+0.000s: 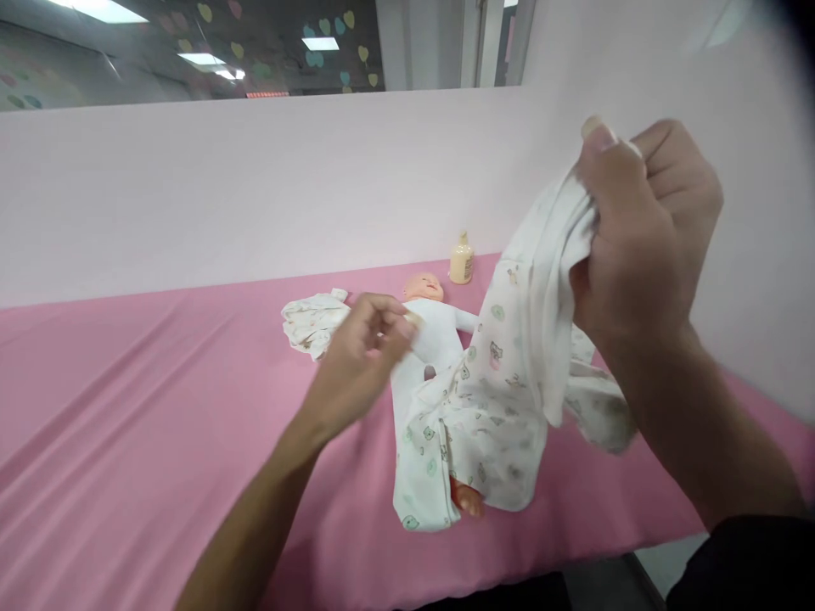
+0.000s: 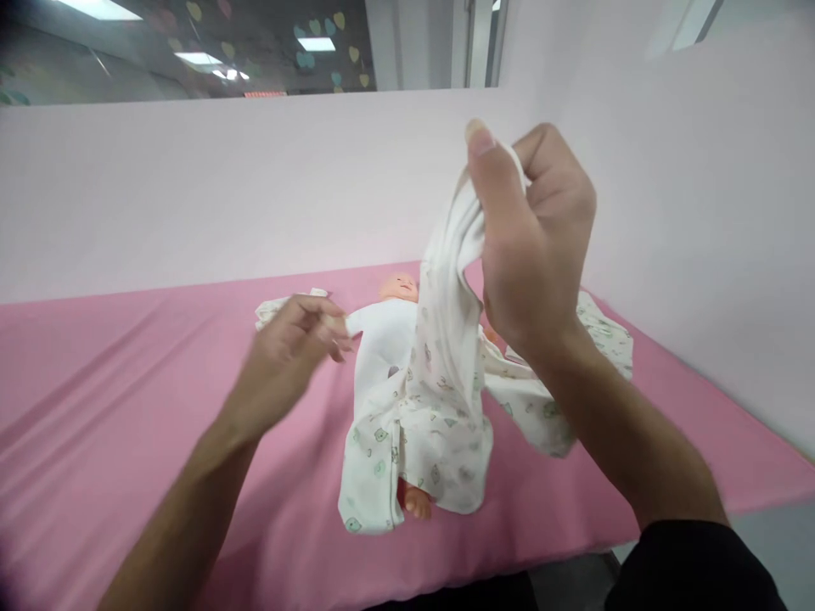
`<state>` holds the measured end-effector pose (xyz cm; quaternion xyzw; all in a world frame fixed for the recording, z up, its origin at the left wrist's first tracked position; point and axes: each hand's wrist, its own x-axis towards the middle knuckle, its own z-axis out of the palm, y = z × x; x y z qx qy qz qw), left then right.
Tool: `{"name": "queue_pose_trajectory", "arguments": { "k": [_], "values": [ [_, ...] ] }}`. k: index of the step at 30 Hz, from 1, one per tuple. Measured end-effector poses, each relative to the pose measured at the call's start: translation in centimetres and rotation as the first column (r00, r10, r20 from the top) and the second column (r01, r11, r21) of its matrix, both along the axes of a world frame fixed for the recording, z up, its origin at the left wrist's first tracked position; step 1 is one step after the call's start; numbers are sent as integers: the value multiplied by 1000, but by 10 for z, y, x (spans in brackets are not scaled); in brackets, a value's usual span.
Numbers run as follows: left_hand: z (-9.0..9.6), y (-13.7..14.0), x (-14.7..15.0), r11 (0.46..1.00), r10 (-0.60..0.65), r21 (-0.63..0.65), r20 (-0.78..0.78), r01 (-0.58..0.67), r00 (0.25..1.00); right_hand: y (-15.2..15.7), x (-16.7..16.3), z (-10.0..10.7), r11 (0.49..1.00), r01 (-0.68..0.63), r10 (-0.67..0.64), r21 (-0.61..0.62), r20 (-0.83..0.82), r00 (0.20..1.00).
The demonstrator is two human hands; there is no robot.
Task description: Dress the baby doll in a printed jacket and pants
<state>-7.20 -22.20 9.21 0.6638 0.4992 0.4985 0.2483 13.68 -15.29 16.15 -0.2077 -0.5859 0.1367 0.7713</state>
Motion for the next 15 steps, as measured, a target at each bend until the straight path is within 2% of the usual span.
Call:
{"name": "queue_pose_trajectory", "arguments": {
  "k": [1,3,7,9,12,14,15],
  "values": [
    [-5,-7,13,998,-40,-59,-72,36,997,-2,-4,6,998,21,-21,52,6,1000],
    [-19,-18,40,993,-91,-90,-151,78,984,-6,-10,17,987,60,-68,146,47,997],
    [-43,-19,74,990,-142,-16,-153,141,978,-14,-16,29,980,82,-119,181,200,973],
    [-44,-10,69,993,-117,-3,-112,117,987,-15,-16,31,979,64,-105,191,214,971],
    [-31,3,41,998,-20,49,-90,25,996,-9,-12,35,967,75,-114,244,148,982],
    [-18,7,17,974,166,177,-127,-143,978,0,-6,38,965,86,-115,248,105,988],
    [-12,8,7,937,272,264,-138,-229,952,4,-3,39,966,87,-112,244,90,990]
  ]
}}
